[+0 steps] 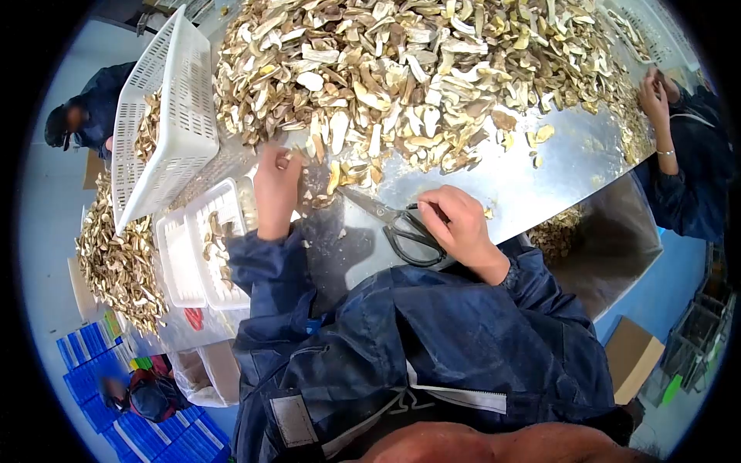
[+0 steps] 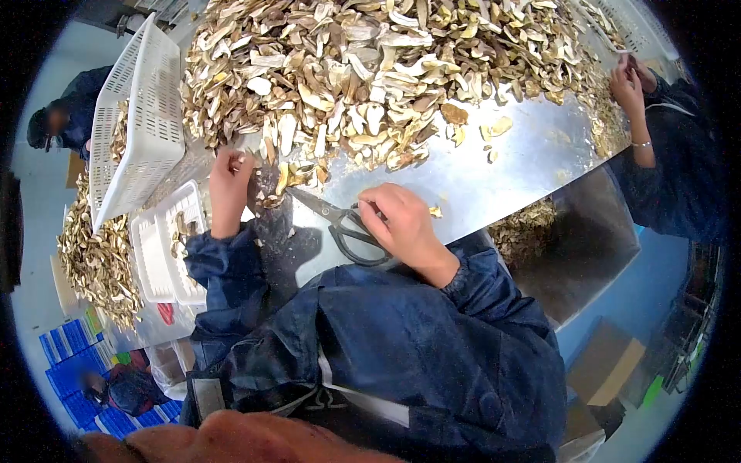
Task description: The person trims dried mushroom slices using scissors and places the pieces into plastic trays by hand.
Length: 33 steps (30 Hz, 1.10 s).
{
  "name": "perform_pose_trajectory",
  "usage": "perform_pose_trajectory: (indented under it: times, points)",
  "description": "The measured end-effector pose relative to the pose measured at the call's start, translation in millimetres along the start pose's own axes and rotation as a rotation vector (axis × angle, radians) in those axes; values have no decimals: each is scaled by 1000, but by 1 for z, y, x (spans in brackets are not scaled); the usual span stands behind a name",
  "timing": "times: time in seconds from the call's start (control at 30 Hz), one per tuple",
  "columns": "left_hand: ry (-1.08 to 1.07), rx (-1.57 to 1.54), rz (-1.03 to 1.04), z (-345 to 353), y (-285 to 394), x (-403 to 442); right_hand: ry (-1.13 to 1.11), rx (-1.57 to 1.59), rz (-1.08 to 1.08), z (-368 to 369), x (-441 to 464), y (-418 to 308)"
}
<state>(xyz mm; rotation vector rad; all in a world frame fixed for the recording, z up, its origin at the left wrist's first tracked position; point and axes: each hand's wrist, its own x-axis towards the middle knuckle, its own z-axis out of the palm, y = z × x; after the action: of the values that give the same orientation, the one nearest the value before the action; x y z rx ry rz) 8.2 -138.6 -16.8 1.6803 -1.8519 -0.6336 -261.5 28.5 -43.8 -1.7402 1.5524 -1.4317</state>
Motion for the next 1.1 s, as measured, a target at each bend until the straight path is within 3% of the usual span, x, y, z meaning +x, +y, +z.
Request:
perform_pose_trajectory:
  times: [0.1, 0.23, 0.33, 0.37, 0.47, 0.5, 0.53, 0.6, 0.7, 0.8, 0.93, 1.1]
  points:
    - [-80, -382, -251, -14, 6, -19, -29, 2, -3, 3, 0, 3]
    - [-181, -881, -326, -20, -9, -32, -44, -13, -8, 1, 1, 2]
    - [-45, -1130, -467, -24, 1, -33, -36, -23, -9, 1, 0, 2]
    - [-74, -1196, -418, -23, -9, -28, -34, -27, -8, 2, -1, 2]
    - [-139, -574, -130, -16, -21, -4, -25, -33, -30, 4, -2, 3]
    - [-195, -331, -176, -17, 7, -1, -16, -36, -43, 4, -2, 4]
    - [-177, -141, -38, -11, 9, 0, -22, -31, -35, 4, -2, 3]
    - [-217, 57, 90, -5, -1, 6, -28, -25, -16, 2, -3, 2]
    - [-246, 47, -5, -6, -9, 7, -3, -12, -39, 1, -5, 3]
    - [-192, -264, -124, -14, -2, -8, 14, -5, -72, 1, -5, 1]
    - [-189, -761, -449, -25, -6, -28, -242, -150, -116, -11, -12, -19]
    - [-202, -1071, -422, -17, -6, -38, -436, -426, -112, -7, -17, -32]
